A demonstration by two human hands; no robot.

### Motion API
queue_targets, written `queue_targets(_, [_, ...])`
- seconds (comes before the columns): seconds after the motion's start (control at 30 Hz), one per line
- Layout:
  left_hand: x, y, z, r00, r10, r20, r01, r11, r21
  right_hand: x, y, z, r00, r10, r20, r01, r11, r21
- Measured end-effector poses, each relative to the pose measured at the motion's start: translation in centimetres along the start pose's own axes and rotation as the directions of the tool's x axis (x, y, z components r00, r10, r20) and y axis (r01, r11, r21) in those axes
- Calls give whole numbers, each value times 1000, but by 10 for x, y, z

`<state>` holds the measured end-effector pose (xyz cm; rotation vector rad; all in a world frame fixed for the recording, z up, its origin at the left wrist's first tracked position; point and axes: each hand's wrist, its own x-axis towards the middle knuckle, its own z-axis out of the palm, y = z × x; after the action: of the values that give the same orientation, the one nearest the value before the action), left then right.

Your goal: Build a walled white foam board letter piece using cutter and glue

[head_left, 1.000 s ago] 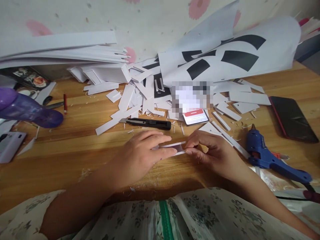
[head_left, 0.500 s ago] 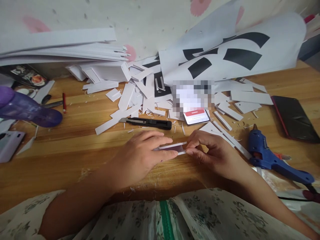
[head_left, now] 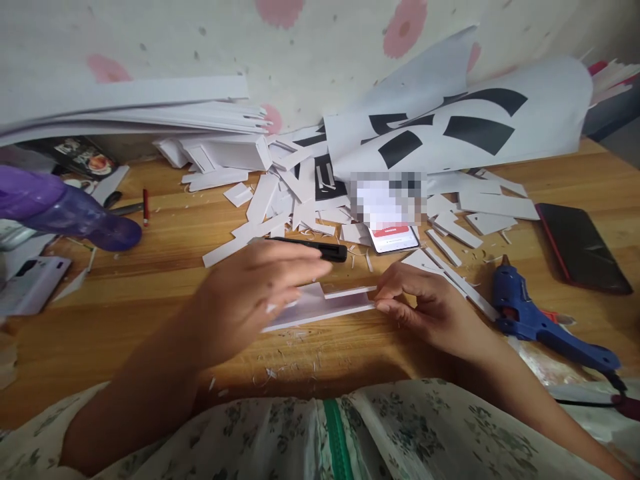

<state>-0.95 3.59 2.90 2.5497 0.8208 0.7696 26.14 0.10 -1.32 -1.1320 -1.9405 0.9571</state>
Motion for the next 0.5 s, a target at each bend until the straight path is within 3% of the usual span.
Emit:
queue_targets(0.07, [-9, -10, -16, 996, -50, -73, 51, 999, 15, -2, 3, -1, 998, -24, -61, 26, 999, 43])
queue_targets(0.2, [-34, -42, -31, 989, -126, -76, 125, 992, -21, -5, 11, -1, 957, -20, -289, 55, 992, 114])
queue_targets(0.3, [-47, -64, -31, 971, -237, -22, 233, 966, -111, -4, 13, 2, 953, -11, -303, 39, 996, 85])
queue_targets(0.37, [-50, -75, -29, 897, -443, -17, 441, 896, -58, -1, 12, 4, 960, -33, -279, 45, 998, 38])
queue_targets(0.43, [-52, -85, -28, 776, -618, -125, 628, 776, 61, 1, 9, 6, 962, -60, -265, 52, 998, -37])
queue_targets(0.5, [-53, -95, -28, 701, -672, -238, 708, 694, 127, 1, 5, 7, 958, -87, -274, 57, 992, -112])
